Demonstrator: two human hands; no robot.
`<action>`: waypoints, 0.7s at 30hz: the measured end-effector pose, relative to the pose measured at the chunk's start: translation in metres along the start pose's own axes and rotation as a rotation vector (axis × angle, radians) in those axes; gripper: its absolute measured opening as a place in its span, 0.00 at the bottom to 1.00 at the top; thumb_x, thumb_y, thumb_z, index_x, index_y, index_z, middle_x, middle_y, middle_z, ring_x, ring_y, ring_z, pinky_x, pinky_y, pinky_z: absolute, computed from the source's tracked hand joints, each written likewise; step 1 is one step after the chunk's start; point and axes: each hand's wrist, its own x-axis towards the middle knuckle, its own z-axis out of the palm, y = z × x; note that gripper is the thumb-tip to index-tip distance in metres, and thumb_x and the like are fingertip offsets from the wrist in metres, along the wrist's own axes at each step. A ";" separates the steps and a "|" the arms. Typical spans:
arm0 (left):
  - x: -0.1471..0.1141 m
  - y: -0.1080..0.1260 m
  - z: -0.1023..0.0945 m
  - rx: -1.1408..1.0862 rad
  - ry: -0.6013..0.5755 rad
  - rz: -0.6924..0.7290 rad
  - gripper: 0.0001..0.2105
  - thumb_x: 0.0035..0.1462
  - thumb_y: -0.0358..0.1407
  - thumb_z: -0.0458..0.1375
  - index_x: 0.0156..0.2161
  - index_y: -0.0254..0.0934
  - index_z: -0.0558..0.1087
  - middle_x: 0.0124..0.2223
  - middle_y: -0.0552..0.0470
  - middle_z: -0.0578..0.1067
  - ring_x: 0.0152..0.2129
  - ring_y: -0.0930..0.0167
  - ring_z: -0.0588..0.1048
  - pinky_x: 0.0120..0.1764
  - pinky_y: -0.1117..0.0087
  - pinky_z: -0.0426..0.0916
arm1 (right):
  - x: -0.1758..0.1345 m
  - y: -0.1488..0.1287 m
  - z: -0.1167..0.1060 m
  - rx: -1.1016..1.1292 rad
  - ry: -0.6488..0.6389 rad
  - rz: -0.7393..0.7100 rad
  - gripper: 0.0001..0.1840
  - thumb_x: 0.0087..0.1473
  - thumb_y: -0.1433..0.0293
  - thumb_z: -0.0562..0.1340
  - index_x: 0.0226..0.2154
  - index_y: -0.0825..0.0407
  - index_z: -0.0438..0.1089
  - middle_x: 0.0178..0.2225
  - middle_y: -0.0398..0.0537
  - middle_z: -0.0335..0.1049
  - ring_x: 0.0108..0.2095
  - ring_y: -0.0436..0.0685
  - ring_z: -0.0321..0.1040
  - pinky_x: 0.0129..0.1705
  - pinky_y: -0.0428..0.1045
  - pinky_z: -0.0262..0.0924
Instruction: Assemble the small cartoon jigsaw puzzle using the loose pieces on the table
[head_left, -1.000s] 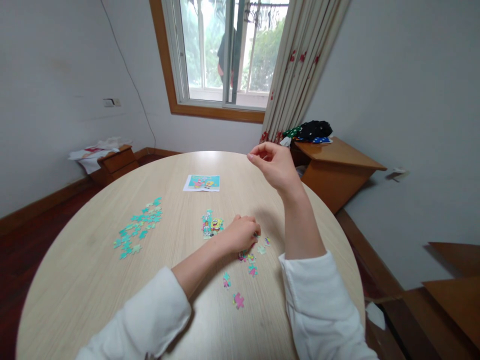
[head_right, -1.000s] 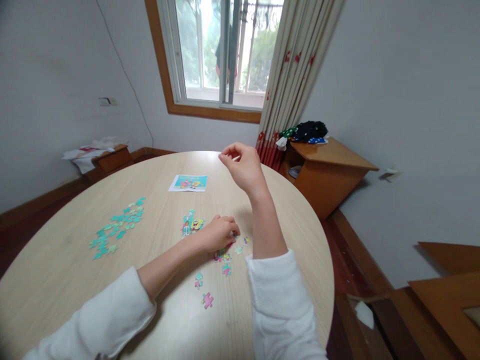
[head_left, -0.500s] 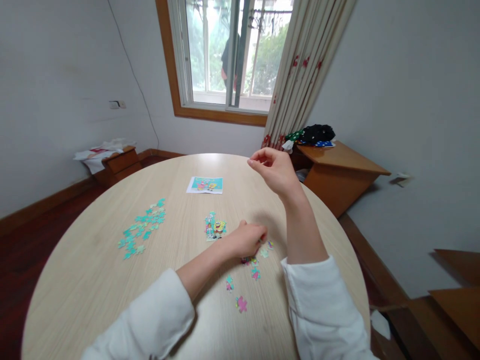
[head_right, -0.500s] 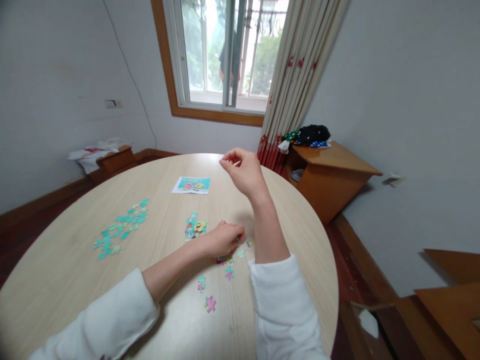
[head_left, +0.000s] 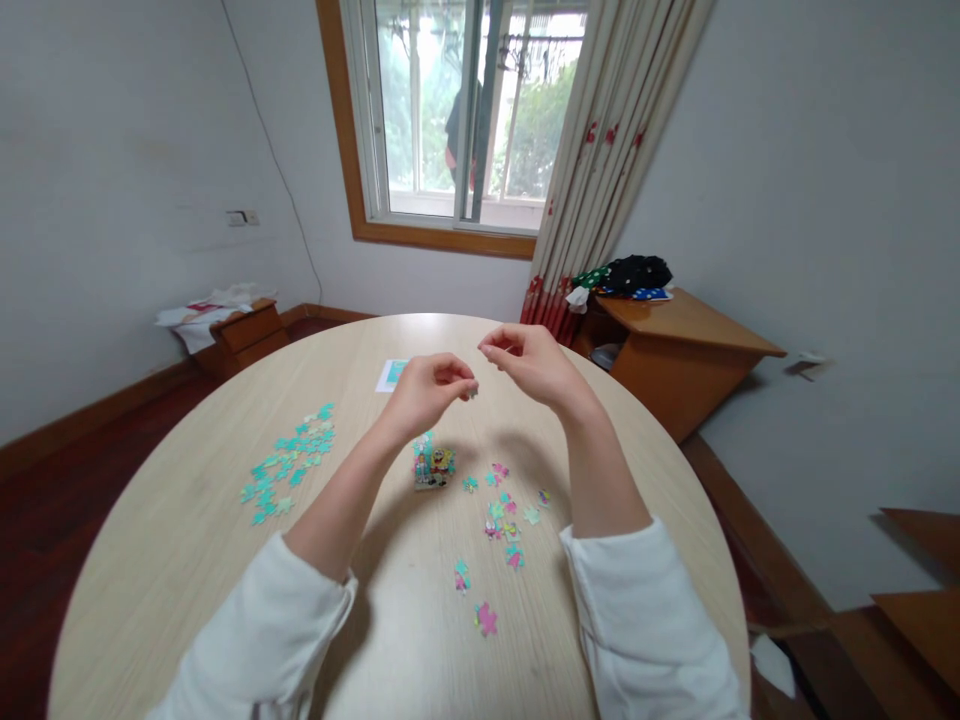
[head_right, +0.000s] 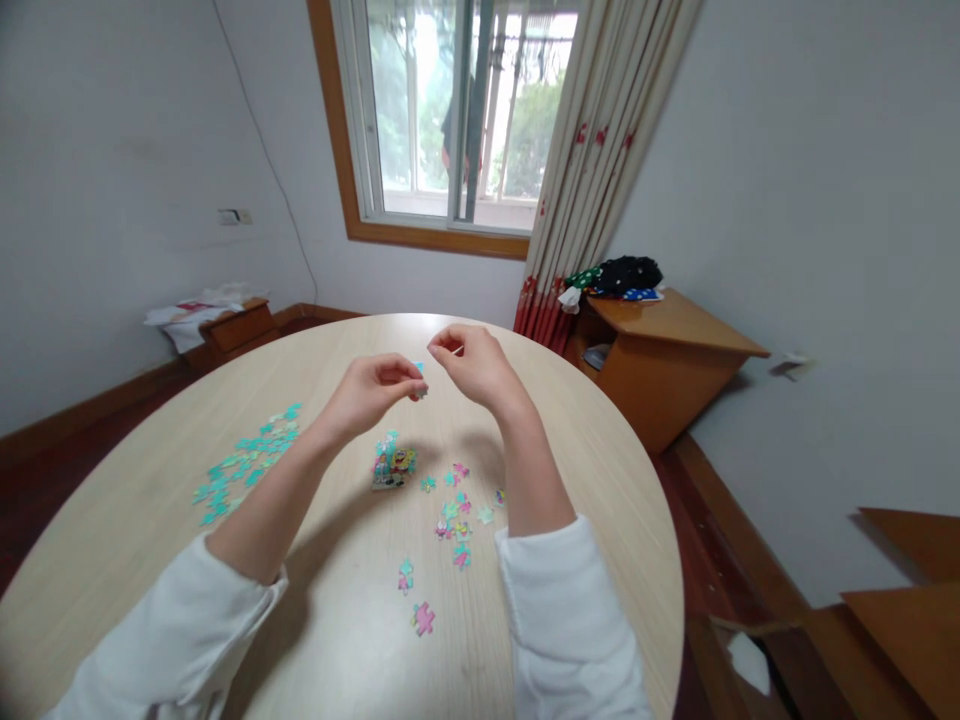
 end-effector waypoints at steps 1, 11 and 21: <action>0.001 0.003 -0.006 -0.041 0.043 0.010 0.06 0.46 0.34 0.61 0.27 0.34 0.71 0.25 0.51 0.76 0.24 0.73 0.74 0.34 0.68 0.70 | 0.000 -0.001 0.001 0.006 -0.024 0.002 0.04 0.50 0.73 0.61 0.26 0.54 0.71 0.25 0.44 0.72 0.27 0.50 0.65 0.34 0.48 0.61; 0.000 0.026 -0.023 -0.189 0.202 0.074 0.14 0.37 0.41 0.70 0.25 0.33 0.75 0.23 0.51 0.77 0.23 0.71 0.75 0.31 0.70 0.71 | -0.004 -0.010 0.009 0.273 -0.181 -0.082 0.08 0.44 0.70 0.66 0.31 0.55 0.73 0.29 0.47 0.74 0.29 0.50 0.69 0.36 0.50 0.66; -0.001 0.030 -0.024 -0.187 0.210 0.094 0.17 0.35 0.43 0.71 0.27 0.32 0.74 0.24 0.49 0.78 0.23 0.69 0.77 0.29 0.69 0.71 | -0.008 -0.015 0.010 0.312 -0.126 -0.165 0.12 0.43 0.70 0.69 0.34 0.55 0.74 0.28 0.45 0.74 0.30 0.50 0.71 0.38 0.50 0.69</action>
